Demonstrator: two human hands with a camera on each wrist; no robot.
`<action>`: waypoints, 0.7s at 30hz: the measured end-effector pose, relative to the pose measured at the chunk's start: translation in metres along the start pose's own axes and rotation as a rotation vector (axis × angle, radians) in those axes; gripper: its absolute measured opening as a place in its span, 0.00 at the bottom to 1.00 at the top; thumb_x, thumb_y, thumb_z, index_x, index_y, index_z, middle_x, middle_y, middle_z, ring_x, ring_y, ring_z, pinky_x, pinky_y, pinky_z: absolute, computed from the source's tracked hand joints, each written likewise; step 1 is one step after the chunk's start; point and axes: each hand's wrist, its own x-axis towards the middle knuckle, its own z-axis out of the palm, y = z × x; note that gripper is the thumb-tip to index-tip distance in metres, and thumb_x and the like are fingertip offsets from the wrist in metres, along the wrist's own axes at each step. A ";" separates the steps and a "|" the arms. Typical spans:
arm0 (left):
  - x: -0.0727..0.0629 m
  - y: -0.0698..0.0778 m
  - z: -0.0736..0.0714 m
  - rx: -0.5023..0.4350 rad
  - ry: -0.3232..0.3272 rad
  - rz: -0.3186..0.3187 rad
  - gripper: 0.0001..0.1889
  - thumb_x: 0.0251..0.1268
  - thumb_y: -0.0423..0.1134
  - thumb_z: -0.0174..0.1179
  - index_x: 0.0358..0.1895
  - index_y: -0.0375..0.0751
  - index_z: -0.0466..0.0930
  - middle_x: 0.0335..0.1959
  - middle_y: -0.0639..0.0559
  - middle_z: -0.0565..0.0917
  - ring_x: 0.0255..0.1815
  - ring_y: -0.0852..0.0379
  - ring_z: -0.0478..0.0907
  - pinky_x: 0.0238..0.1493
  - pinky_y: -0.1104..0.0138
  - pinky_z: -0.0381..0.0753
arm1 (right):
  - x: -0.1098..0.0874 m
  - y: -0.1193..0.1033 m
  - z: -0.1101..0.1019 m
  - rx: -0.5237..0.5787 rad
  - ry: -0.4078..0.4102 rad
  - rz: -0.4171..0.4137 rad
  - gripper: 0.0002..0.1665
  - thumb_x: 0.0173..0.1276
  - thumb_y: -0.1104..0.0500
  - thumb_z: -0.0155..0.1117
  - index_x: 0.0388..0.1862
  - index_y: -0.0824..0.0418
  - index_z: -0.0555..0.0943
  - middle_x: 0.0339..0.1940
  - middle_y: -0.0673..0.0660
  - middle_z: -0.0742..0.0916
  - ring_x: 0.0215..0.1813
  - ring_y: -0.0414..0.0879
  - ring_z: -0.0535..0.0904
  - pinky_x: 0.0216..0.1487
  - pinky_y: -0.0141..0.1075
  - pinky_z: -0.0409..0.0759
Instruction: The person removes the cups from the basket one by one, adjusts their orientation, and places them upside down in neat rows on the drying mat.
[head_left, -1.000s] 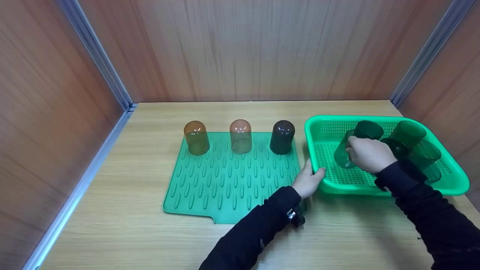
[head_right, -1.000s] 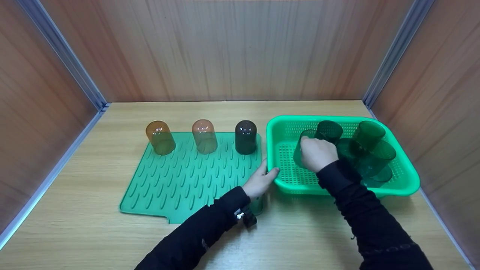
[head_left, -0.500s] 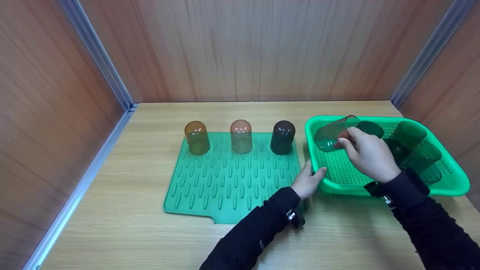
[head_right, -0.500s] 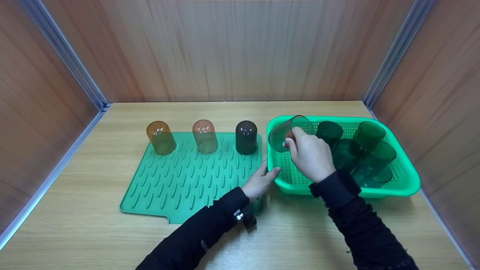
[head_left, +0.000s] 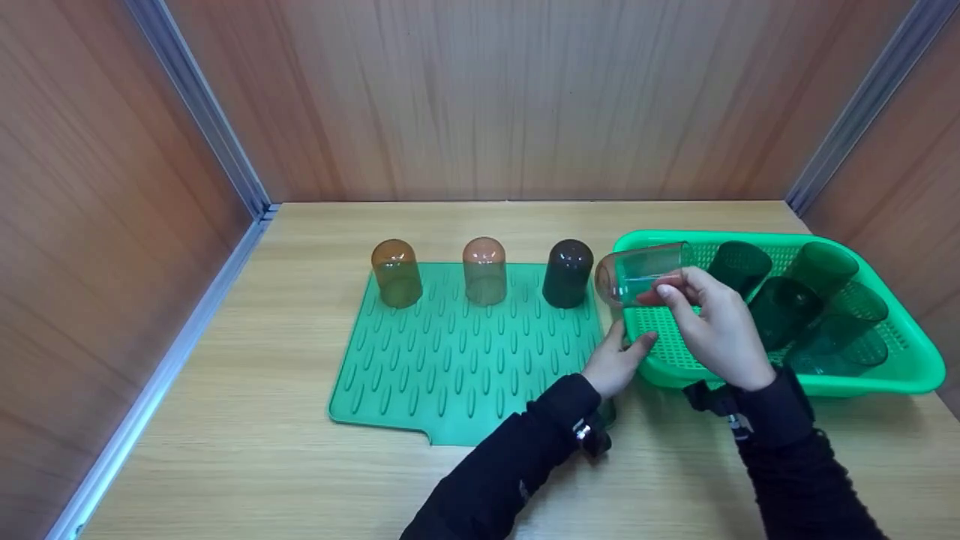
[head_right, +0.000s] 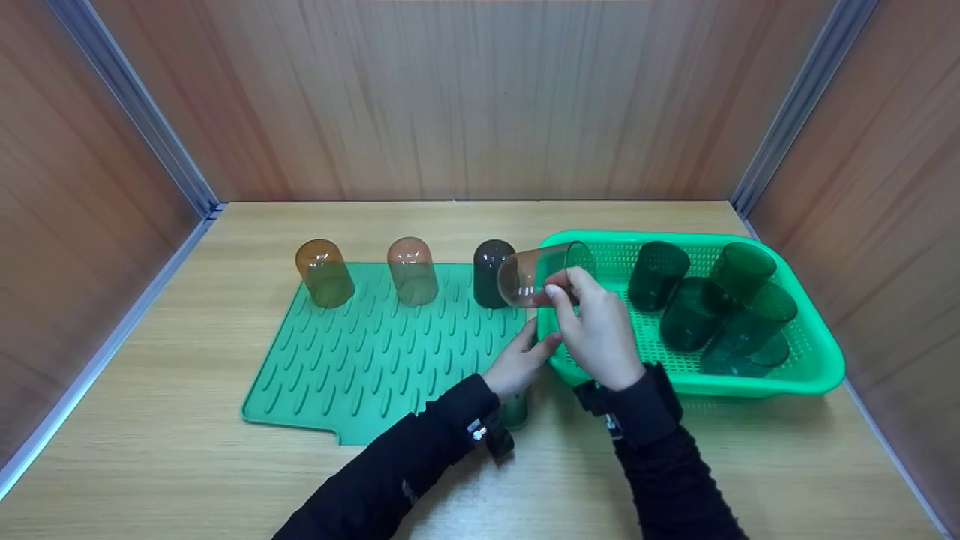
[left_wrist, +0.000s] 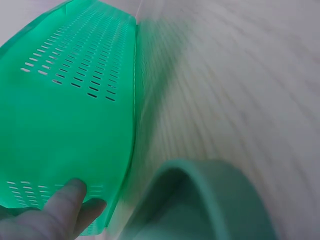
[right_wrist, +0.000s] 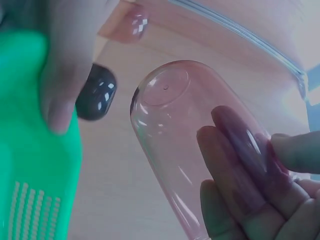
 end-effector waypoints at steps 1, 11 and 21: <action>0.000 0.000 -0.001 0.003 0.002 -0.005 0.28 0.63 0.55 0.47 0.65 0.54 0.55 0.61 0.57 0.64 0.59 0.65 0.60 0.55 0.69 0.62 | -0.001 0.000 0.002 0.024 0.004 0.001 0.09 0.67 0.57 0.51 0.40 0.60 0.75 0.33 0.46 0.85 0.40 0.38 0.79 0.43 0.29 0.68; 0.006 -0.004 -0.008 -0.077 -0.002 -0.036 0.30 0.64 0.58 0.41 0.67 0.53 0.54 0.65 0.57 0.59 0.64 0.62 0.53 0.61 0.64 0.54 | -0.006 0.006 0.024 0.229 0.022 0.013 0.07 0.66 0.63 0.51 0.38 0.66 0.75 0.33 0.55 0.85 0.39 0.45 0.81 0.39 0.29 0.69; 0.001 -0.001 -0.036 -0.628 0.113 -0.108 0.29 0.68 0.58 0.32 0.62 0.40 0.61 0.50 0.39 0.75 0.52 0.41 0.70 0.52 0.53 0.68 | -0.007 0.002 0.035 0.209 0.046 0.057 0.09 0.66 0.61 0.52 0.38 0.66 0.76 0.33 0.56 0.84 0.37 0.43 0.80 0.37 0.28 0.72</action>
